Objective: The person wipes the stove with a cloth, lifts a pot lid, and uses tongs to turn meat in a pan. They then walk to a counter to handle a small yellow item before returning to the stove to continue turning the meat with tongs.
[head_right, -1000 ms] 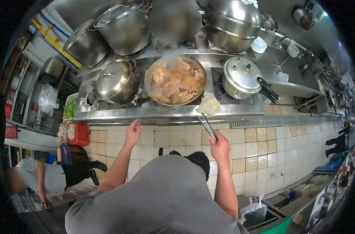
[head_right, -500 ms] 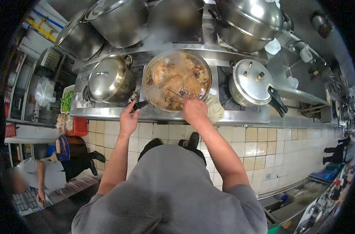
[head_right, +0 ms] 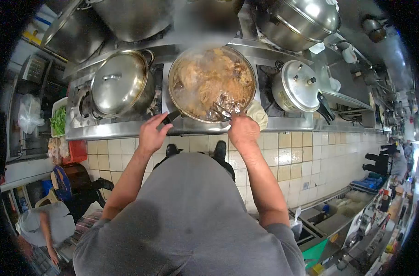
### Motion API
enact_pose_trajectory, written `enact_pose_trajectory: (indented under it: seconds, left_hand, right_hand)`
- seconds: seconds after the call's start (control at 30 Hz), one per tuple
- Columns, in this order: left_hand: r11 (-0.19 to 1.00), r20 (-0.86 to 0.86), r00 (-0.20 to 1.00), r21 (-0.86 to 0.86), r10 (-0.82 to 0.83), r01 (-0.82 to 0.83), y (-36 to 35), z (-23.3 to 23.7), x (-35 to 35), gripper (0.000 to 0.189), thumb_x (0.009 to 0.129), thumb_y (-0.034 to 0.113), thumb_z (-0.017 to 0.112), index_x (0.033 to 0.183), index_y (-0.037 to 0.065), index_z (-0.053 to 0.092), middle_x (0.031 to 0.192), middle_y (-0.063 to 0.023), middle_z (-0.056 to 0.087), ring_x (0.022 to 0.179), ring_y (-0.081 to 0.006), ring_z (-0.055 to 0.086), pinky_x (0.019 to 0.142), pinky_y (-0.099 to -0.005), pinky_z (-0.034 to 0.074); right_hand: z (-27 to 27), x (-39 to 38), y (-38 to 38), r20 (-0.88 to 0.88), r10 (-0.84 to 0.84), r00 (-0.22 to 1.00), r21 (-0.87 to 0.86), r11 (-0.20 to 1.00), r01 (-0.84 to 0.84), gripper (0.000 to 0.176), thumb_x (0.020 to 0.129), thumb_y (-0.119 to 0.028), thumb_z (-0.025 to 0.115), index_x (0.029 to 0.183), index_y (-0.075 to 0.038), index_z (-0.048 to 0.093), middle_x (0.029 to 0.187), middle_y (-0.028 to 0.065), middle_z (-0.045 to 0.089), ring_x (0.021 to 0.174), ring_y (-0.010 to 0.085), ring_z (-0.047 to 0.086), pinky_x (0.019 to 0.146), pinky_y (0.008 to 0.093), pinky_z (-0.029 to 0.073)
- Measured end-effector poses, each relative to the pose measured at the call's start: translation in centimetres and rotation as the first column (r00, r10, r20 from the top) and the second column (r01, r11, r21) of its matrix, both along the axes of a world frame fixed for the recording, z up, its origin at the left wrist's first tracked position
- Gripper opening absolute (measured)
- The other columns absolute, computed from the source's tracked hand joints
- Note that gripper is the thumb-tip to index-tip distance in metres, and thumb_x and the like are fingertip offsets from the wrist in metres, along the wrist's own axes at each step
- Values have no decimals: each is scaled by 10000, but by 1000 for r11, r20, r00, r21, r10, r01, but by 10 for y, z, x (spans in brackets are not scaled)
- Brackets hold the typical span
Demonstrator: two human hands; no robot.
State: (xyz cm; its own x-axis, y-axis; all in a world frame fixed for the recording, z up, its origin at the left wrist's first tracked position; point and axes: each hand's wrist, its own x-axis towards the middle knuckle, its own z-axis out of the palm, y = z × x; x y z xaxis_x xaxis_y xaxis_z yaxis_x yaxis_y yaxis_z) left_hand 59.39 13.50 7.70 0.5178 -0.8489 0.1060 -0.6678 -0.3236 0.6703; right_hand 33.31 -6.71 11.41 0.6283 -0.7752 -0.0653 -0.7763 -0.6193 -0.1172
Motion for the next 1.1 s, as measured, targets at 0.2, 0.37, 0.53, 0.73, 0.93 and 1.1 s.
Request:
enact_pose_trajectory:
  seconds: [0.2,0.37,0.53,0.73,0.93,1.1]
  left_hand:
    - [999,-20,999,-17,-31,31,1,0,11,473,916,339,780,1341,146,711,1293,-145,723,1178,-343,684,995,-424,550]
    - [1000,-80,997,-5,-4,4,4,3,6,464,896,305,808,1317,128,721,1278,-131,730,1164,-348,692,993,-407,552]
    - [999,-93,996,-54,5,-10,5,-3,4,442,905,295,796,1308,128,725,1270,-114,735,1143,-329,702,977,-402,561]
    - [999,-73,996,-24,42,-44,8,4,0,438,905,277,789,1307,115,727,1278,-126,734,1156,-328,701,991,-399,560]
    - [999,-122,992,-50,15,-21,0,2,-4,444,890,247,799,1305,104,729,1274,-152,734,1179,-330,699,1017,-405,551]
    - [999,-50,998,-5,34,-34,-2,2,0,466,889,279,806,1315,109,723,1291,-125,732,1167,-314,706,991,-389,562]
  right_hand:
    - [0,-3,14,46,-127,991,38,991,125,395,897,-231,744,1291,-230,719,952,129,723,904,347,736,750,489,581]
    - [0,19,18,169,-67,983,-19,997,71,390,865,-203,769,1254,-226,741,941,121,731,883,345,726,753,485,577]
    - [11,49,2,131,23,991,-16,1000,-21,326,886,-233,728,1210,-220,764,981,128,745,909,351,732,775,488,580]
    - [2,30,-12,18,2,1000,22,1000,-3,344,884,-166,671,1210,-221,769,1084,123,762,985,341,738,820,474,590]
    - [9,12,-15,72,13,997,12,1000,-14,322,896,-230,695,1208,-195,763,1079,108,750,961,357,729,801,485,585]
    - [13,12,-20,-1,19,1000,-4,1000,-19,284,851,-159,687,1124,-171,765,983,124,729,917,340,738,767,471,594]
